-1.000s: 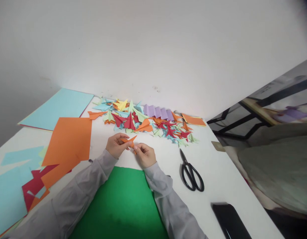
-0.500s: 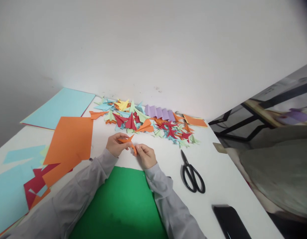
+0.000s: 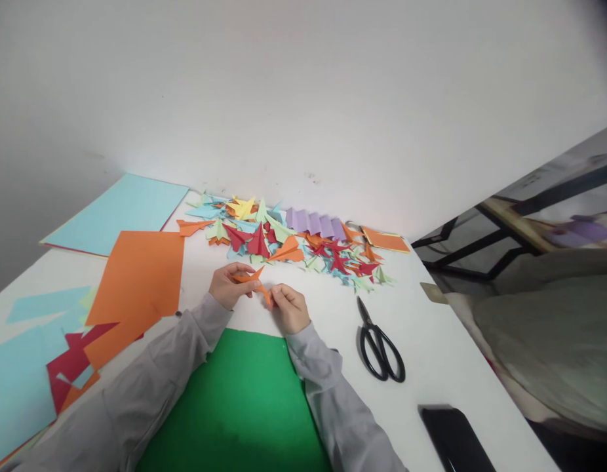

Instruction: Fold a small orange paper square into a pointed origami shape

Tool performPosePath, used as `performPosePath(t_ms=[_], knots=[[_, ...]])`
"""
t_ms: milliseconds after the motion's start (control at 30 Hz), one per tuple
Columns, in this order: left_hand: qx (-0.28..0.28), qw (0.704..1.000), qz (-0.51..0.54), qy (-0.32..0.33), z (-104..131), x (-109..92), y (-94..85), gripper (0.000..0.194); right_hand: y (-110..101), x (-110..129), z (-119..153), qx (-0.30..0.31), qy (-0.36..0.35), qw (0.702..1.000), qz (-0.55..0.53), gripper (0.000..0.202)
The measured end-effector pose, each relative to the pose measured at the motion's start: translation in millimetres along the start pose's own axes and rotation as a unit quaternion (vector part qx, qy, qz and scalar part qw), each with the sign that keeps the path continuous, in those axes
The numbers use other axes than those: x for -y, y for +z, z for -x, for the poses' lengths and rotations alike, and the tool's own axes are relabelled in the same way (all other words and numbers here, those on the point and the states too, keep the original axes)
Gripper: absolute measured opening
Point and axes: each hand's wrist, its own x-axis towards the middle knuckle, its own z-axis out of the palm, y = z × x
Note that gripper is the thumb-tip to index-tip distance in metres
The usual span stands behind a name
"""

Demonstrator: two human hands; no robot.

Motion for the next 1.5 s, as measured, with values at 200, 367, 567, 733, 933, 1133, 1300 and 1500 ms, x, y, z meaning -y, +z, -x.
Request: performPosePath(t_ms=[200, 367, 567, 733, 933, 1133, 1300, 1500], knots=[[0.038, 0.999, -0.012, -0.009, 1.4, 0.2, 0.8, 0.033, 3.1, 0.5, 2.0, 0.003, -0.023, 0.998, 0.062, 0.033], [0.041, 0.999, -0.022, -0.021, 2.0, 0.0, 1.7, 0.031, 4.2, -1.4, 2.6, -0.004, -0.045, 0.994, 0.096, 0.029], [0.035, 0.998, 0.004, -0.046, 0.3, 2.0, 2.6, 0.032, 1.6, 0.5, 0.7, -0.003, -0.057, 0.993, 0.099, 0.032], [0.038, 0.995, 0.059, -0.071, -4.9, 10.4, 0.5, 0.037, 2.4, -0.1, -1.9, 0.0, -0.016, 0.999, 0.035, 0.036], [0.014, 1.0, -0.005, -0.027, -2.9, 6.8, 4.6, 0.038, 3.4, -4.4, -3.8, 0.015, 0.023, 0.999, -0.039, 0.051], [-0.01, 0.997, -0.071, 0.024, 1.1, 3.0, 6.5, 0.033, 7.1, -2.9, -5.0, 0.005, 0.041, 0.998, -0.043, 0.055], [0.009, 0.998, -0.062, -0.001, 1.2, 4.7, 8.8, 0.037, 8.5, -0.8, -6.7, -0.002, 0.026, 0.999, -0.028, 0.044], [0.034, 0.999, -0.03, -0.029, 6.3, 1.7, 13.3, 0.053, 3.6, 0.2, -9.7, -0.03, 0.013, 0.999, -0.02, 0.04]])
